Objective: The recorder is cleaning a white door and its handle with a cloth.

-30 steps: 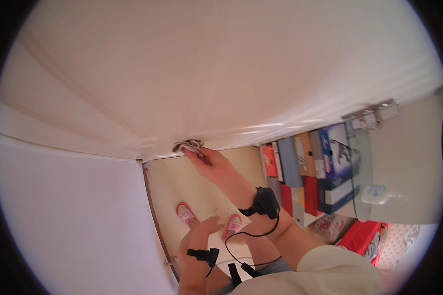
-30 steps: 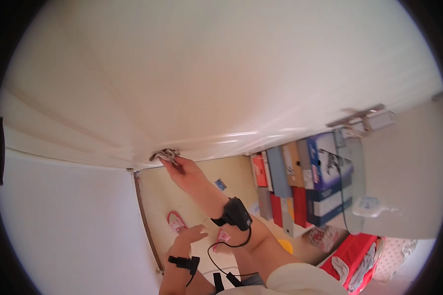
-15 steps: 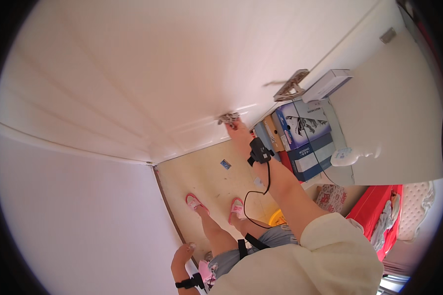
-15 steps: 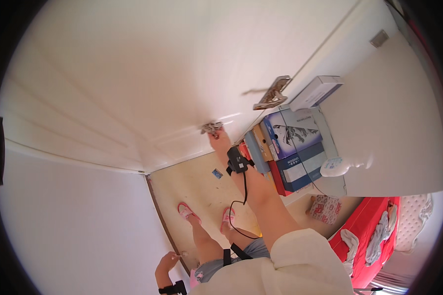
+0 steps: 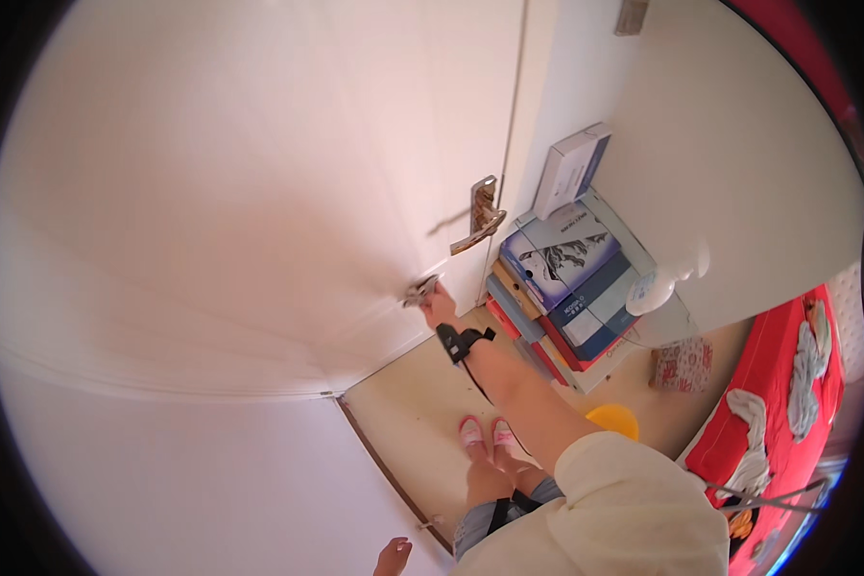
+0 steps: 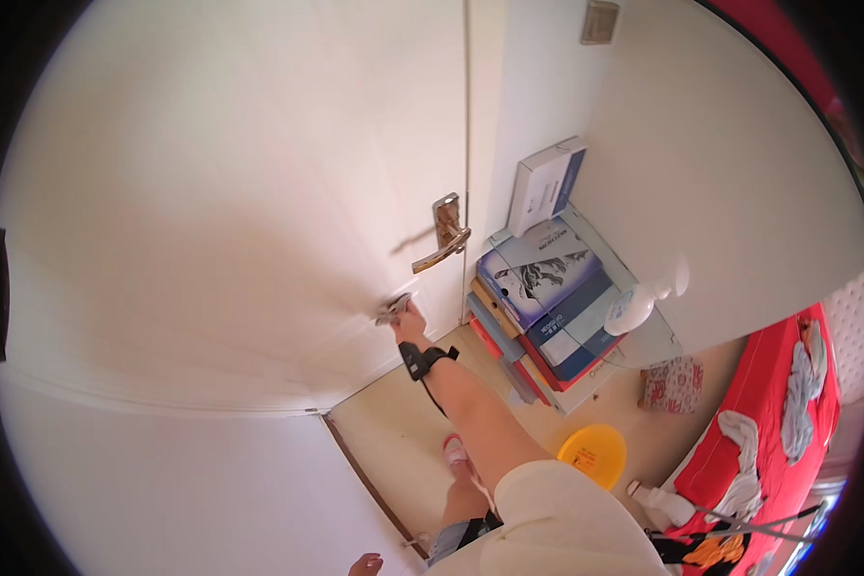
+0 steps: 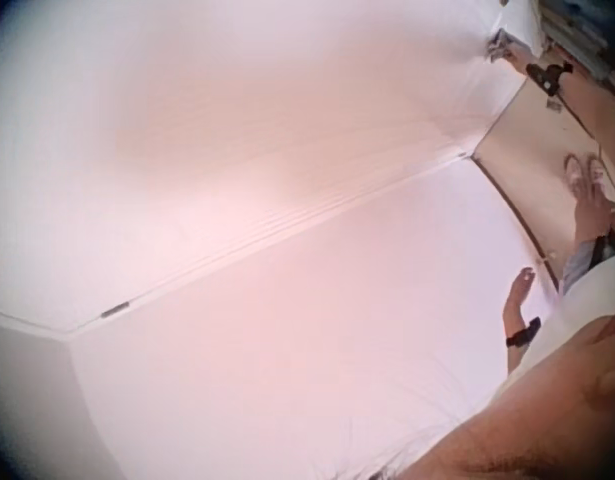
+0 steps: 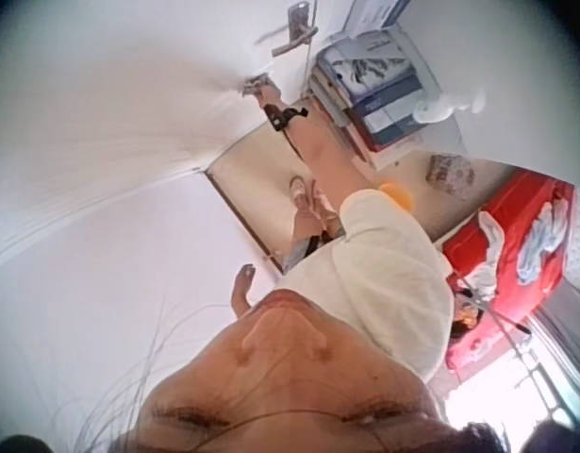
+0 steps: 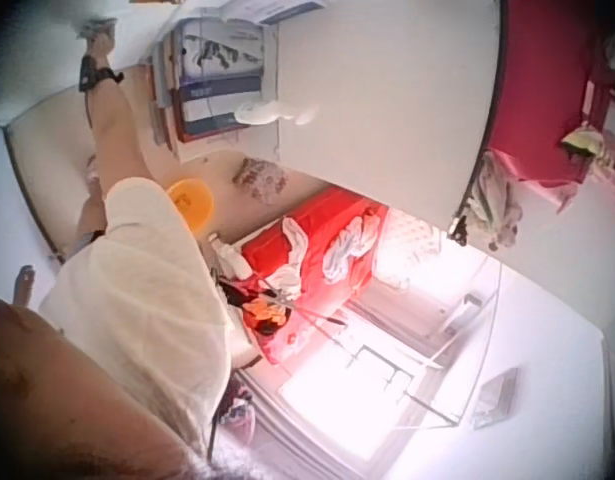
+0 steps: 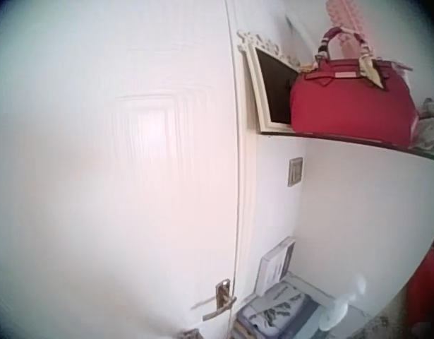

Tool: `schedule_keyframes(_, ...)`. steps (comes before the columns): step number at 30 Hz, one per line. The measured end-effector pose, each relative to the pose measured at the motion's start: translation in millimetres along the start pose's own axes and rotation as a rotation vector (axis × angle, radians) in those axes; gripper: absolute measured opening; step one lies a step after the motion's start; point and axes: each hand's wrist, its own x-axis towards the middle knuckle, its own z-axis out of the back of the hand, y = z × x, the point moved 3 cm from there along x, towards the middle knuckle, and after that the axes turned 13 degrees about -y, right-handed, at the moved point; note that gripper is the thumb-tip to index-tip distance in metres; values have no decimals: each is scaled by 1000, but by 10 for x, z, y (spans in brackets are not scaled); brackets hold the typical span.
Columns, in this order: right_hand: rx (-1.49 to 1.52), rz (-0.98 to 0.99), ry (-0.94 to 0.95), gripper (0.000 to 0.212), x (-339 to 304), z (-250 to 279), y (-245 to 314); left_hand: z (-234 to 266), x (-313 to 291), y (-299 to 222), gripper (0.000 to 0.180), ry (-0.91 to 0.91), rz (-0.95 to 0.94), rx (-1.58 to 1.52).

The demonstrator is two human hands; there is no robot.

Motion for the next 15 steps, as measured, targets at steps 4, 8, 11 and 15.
schedule_keyframes(4,335,-172,-112,50,708,222,876,271,461,80,37,-137,-106,26)
schedule_keyframes(8,224,-5,-116,53,805,749,1568,498,712,-30,32,-225,-182,119)
schedule_keyframes(11,278,-116,-164,55,678,865,1703,711,834,-304,33,-223,-226,73)
schedule_keyframes(15,404,-134,-318,52,829,764,1837,895,1096,-651,31,-93,-302,177)
